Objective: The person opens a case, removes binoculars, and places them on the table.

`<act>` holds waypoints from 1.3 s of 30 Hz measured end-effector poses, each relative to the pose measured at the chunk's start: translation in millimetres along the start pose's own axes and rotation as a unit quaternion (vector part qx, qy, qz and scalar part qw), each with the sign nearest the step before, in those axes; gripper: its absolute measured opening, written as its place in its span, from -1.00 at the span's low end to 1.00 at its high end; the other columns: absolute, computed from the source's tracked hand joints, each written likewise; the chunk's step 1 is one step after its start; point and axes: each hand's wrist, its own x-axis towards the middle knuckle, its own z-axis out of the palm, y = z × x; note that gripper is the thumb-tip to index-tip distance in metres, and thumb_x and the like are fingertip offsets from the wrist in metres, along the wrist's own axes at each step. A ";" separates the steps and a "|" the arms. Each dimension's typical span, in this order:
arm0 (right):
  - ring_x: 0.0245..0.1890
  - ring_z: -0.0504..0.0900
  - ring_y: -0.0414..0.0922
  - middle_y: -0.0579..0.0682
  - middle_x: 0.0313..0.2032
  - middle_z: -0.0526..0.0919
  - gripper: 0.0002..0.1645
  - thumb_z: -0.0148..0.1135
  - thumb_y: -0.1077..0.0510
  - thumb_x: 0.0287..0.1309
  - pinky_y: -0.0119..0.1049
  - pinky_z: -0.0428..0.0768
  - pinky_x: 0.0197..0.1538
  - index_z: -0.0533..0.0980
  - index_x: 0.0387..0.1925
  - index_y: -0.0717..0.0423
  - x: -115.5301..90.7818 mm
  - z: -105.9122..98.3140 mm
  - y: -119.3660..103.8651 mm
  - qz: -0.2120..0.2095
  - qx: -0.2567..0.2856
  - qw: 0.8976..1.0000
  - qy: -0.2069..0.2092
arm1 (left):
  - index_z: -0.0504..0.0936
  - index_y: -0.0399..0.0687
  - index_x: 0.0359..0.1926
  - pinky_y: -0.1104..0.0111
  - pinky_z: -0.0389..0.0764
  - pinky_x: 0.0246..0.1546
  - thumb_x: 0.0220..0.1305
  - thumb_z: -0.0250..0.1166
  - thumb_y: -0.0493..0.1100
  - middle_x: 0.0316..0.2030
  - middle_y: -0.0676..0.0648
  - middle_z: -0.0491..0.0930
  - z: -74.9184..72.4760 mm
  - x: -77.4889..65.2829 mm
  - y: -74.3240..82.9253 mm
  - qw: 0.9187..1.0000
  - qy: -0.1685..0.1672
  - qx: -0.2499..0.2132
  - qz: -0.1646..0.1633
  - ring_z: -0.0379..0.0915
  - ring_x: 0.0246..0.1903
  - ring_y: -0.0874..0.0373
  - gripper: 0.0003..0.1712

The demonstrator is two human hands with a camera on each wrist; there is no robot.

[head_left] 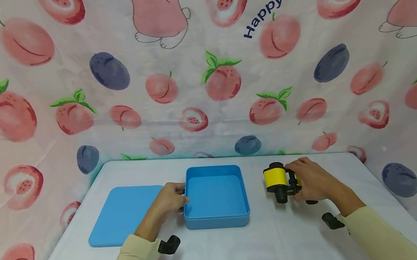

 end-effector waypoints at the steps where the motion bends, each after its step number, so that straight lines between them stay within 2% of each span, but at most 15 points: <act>1: 0.33 0.40 0.26 0.22 0.29 0.58 0.07 0.67 -0.07 -0.23 0.40 0.47 0.34 0.47 0.35 0.21 -0.3 0.5 0.5 0.000 0.001 1.000 0.000 | 0.29 -0.43 0.50 -0.07 0.71 0.11 0.44 0.23 -0.41 0.39 -0.46 0.44 0.3 0.3 -0.2 1.000 0.001 -0.001 0.000 0.54 0.29 -0.36 -0.33; 14: 0.31 0.40 0.26 0.26 0.32 0.52 0.07 0.64 -0.06 -0.21 0.42 0.50 0.30 0.44 0.37 0.19 -2.3 6.2 2.8 0.014 0.039 0.999 -0.009 | 0.30 -0.43 0.50 -0.05 0.75 0.06 0.44 0.22 -0.41 0.39 -0.46 0.44 -0.2 -1.4 -1.0 1.000 0.003 -0.003 0.003 0.55 0.28 -0.34 -0.34; 22: 0.29 0.41 0.27 0.27 0.31 0.52 0.06 0.64 0.00 -0.25 0.41 0.51 0.29 0.44 0.35 0.20 -4.7 8.0 2.8 0.012 0.050 0.999 -0.006 | 0.29 -0.44 0.49 -0.09 0.70 0.13 0.44 0.23 -0.41 0.39 -0.47 0.44 0.2 -2.0 -1.5 1.000 0.001 0.000 0.014 0.51 0.32 -0.36 -0.34; 39: 0.26 0.44 0.25 0.25 0.29 0.54 0.04 0.66 0.00 -0.28 0.39 0.53 0.28 0.47 0.32 0.18 -4.9 16.2 7.7 0.008 0.052 0.999 -0.007 | 0.28 -0.41 0.51 -0.09 0.69 0.13 0.46 0.22 -0.40 0.40 -0.45 0.44 1.4 -4.8 1.1 1.000 0.007 0.014 0.000 0.48 0.34 -0.37 -0.34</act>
